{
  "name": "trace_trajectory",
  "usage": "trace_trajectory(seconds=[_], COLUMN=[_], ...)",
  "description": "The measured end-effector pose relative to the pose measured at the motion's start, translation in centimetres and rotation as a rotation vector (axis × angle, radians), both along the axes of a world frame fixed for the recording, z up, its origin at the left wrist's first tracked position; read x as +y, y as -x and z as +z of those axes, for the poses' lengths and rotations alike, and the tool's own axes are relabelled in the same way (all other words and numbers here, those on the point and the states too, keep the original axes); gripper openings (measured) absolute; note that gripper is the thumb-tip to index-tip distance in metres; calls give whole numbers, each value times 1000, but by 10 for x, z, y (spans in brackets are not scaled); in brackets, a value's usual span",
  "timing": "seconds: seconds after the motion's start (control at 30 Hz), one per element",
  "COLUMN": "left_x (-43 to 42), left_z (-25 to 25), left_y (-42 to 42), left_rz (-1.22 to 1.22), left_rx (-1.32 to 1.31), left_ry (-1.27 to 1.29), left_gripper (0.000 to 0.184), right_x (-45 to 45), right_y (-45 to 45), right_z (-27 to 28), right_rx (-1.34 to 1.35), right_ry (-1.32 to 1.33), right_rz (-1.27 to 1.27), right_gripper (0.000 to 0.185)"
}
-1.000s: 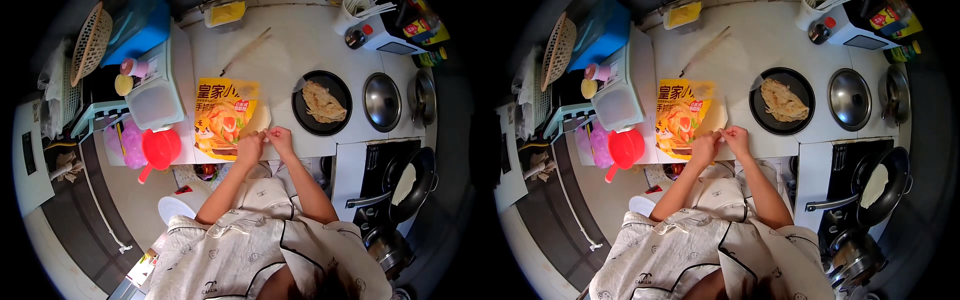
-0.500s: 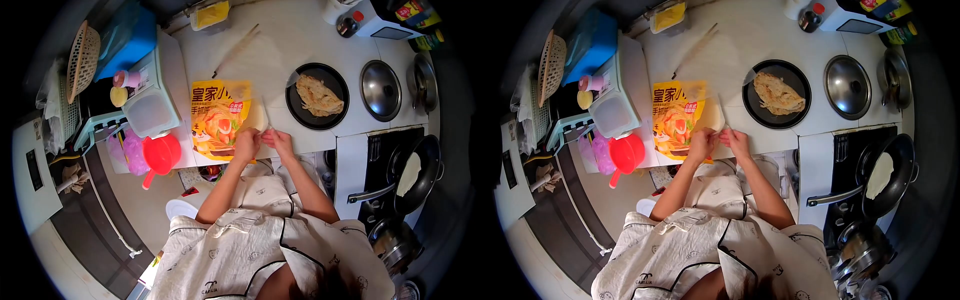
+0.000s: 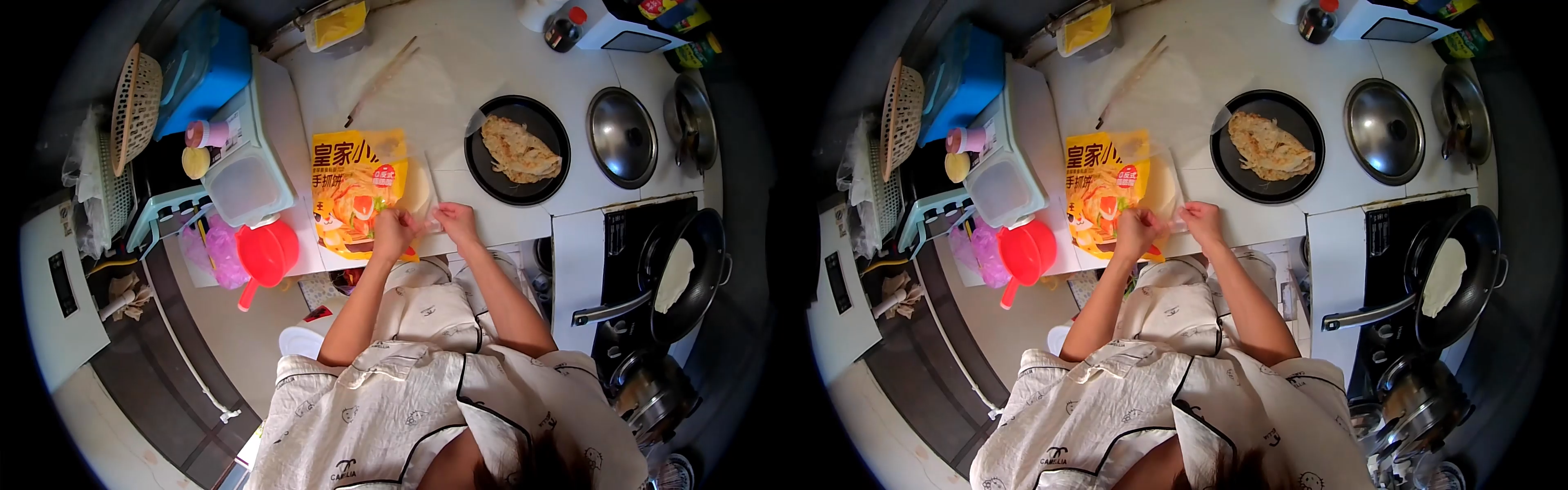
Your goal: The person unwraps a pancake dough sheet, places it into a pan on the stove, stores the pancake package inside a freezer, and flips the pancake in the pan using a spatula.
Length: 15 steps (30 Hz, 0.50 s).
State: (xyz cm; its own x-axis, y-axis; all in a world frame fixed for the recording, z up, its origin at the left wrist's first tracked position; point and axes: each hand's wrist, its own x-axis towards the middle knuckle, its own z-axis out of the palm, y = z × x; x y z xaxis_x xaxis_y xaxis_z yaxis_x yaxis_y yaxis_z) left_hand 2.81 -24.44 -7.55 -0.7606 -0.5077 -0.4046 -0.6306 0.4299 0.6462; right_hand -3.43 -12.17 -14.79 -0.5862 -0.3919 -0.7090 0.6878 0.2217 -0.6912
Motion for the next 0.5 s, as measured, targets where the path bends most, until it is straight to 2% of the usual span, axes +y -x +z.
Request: trace_trajectory(seconds=[0.13,0.23,0.37,0.5], left_x=[-2,0,1,-1], left_z=[-10,-9,8,25], left_y=[-5,-7,-6,-7], left_rz=[-65,-67,40,139], left_rx=[39,112,139,194], left_ry=[173,154,-4,-169], left_gripper=[19,14,13,14], right_x=[-1,0,-3,-4], right_y=[-6,-9,-16,-15], right_z=[-8,-13,-18,5], right_rx=[20,130,362,554], right_ry=[2,-5,-59,-155], right_rz=[-57,-15,9,-158], right_gripper=[17,15,15,18])
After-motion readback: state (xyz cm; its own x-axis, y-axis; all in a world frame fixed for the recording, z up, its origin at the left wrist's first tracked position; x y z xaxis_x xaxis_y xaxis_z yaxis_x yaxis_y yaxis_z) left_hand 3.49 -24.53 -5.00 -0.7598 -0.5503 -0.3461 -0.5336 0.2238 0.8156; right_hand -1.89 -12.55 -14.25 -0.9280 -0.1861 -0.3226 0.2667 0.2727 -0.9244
